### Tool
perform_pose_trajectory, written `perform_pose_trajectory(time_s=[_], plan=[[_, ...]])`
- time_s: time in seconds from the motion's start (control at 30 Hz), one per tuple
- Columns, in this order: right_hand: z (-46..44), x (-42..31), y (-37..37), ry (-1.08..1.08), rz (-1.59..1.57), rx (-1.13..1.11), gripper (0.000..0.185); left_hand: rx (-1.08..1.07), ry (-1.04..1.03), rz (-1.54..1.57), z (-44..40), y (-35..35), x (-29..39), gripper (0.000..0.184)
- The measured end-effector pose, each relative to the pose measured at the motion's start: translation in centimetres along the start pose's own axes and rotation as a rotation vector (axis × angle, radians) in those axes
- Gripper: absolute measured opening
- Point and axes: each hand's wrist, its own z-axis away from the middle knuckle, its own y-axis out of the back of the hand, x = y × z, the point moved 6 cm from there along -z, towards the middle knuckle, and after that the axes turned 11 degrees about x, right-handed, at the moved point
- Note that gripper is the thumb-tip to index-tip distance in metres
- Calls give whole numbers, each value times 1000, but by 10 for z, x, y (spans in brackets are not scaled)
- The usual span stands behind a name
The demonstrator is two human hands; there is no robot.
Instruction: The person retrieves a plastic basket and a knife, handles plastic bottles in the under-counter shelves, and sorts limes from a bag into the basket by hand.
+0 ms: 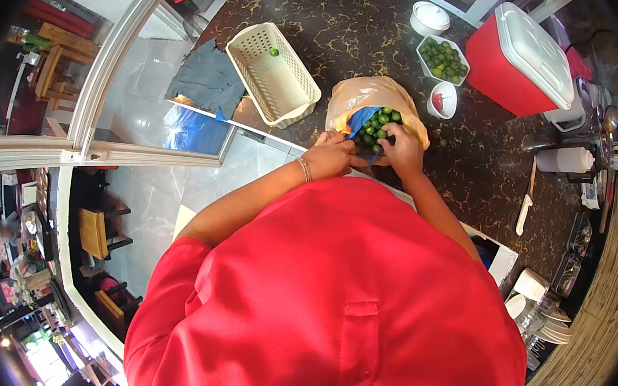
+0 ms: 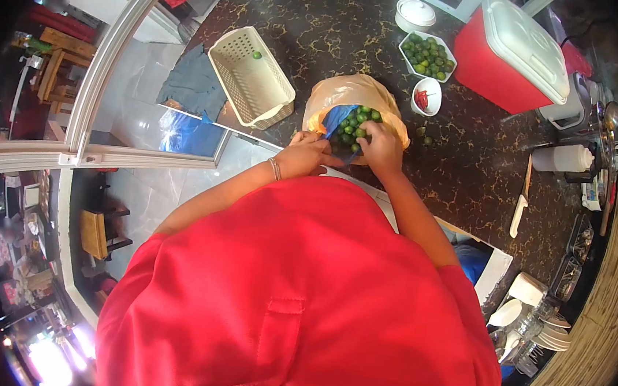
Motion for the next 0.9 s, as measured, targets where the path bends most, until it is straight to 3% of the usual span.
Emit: perform_pose_trajectory(time_s=[0.17, 0.23, 0.27, 0.33, 0.47, 0.6, 0.73, 0.8, 0.9], plan=[[0, -7, 11, -113, -485, 6, 26, 161, 150, 102, 0, 17, -5, 36], [-1, -14, 15, -123, -511, -12, 26, 262, 379, 399, -1, 22, -15, 28], [-1, -18, 17, -135, -541, -31, 26, 264, 381, 397, -4, 23, -14, 28], [-2, -27, 19, -125, -625, -29, 25, 534, 377, 463, -6, 44, -14, 26], [-5, -44, 24, -60, -666, -31, 22, 633, 366, 546, -12, 41, -21, 26], [-4, -48, 23, -62, -719, -18, 21, 576, 424, 811, -16, 32, -27, 23], [-3, -53, 27, -90, -690, -20, 20, 483, 531, 849, -14, 25, -28, 21], [-2, -56, 31, -99, -665, -41, 20, 535, 524, 1226, -17, -1, -39, 24], [-9, -52, 22, -154, -719, -48, 22, 555, 497, 874, -7, 32, -28, 24]])
